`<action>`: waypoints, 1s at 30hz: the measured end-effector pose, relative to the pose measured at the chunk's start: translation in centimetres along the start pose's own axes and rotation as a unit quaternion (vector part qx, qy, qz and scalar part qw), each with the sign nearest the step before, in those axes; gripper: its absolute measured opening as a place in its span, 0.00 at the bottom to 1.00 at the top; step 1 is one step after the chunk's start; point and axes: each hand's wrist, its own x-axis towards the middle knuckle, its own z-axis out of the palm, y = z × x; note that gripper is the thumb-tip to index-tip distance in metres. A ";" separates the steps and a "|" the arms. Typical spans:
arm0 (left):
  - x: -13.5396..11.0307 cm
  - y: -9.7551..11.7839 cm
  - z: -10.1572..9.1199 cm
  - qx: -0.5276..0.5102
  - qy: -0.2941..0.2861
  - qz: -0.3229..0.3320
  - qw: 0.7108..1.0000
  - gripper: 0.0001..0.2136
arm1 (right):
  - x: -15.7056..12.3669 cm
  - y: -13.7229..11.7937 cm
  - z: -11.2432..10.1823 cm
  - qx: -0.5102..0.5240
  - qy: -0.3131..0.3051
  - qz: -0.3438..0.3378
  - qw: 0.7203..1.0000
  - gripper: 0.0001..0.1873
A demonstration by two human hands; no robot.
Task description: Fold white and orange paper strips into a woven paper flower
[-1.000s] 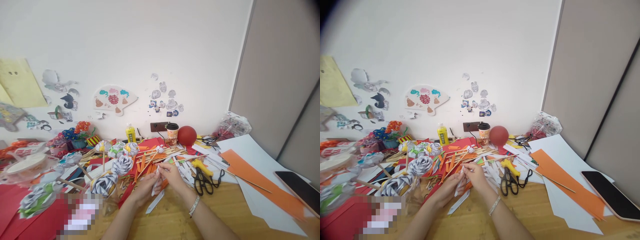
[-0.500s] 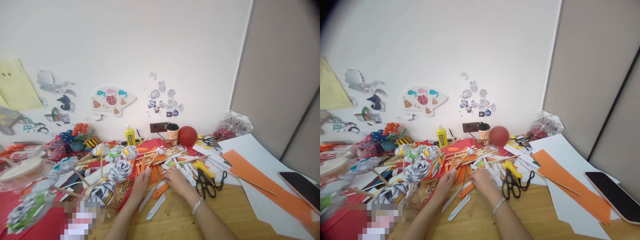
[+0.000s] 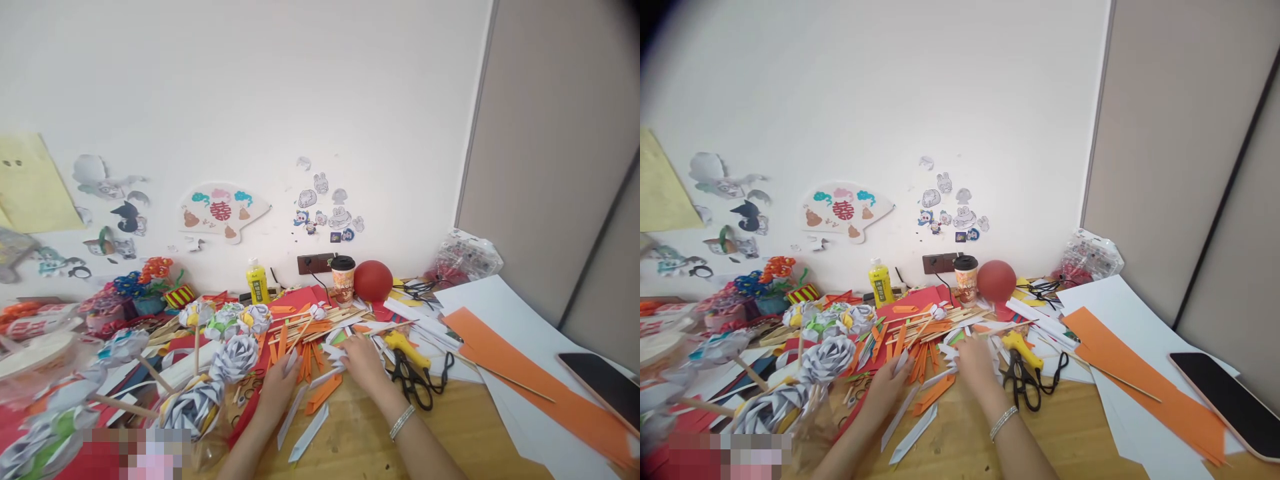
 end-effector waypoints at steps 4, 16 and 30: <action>0.0 0.0 0.1 0.005 0.002 0.006 1.000 0.14 | 0.2 -0.2 0.3 -0.037 0.011 -0.011 0.999 0.09; -0.4 0.8 0.6 0.004 -0.028 0.006 1.000 0.14 | 0.2 -2.0 2.0 -0.026 0.069 -0.029 0.997 0.06; -0.9 1.5 1.3 -0.180 -0.052 -0.082 0.979 0.16 | -1.5 -5.9 2.2 0.160 0.137 -0.098 0.973 0.07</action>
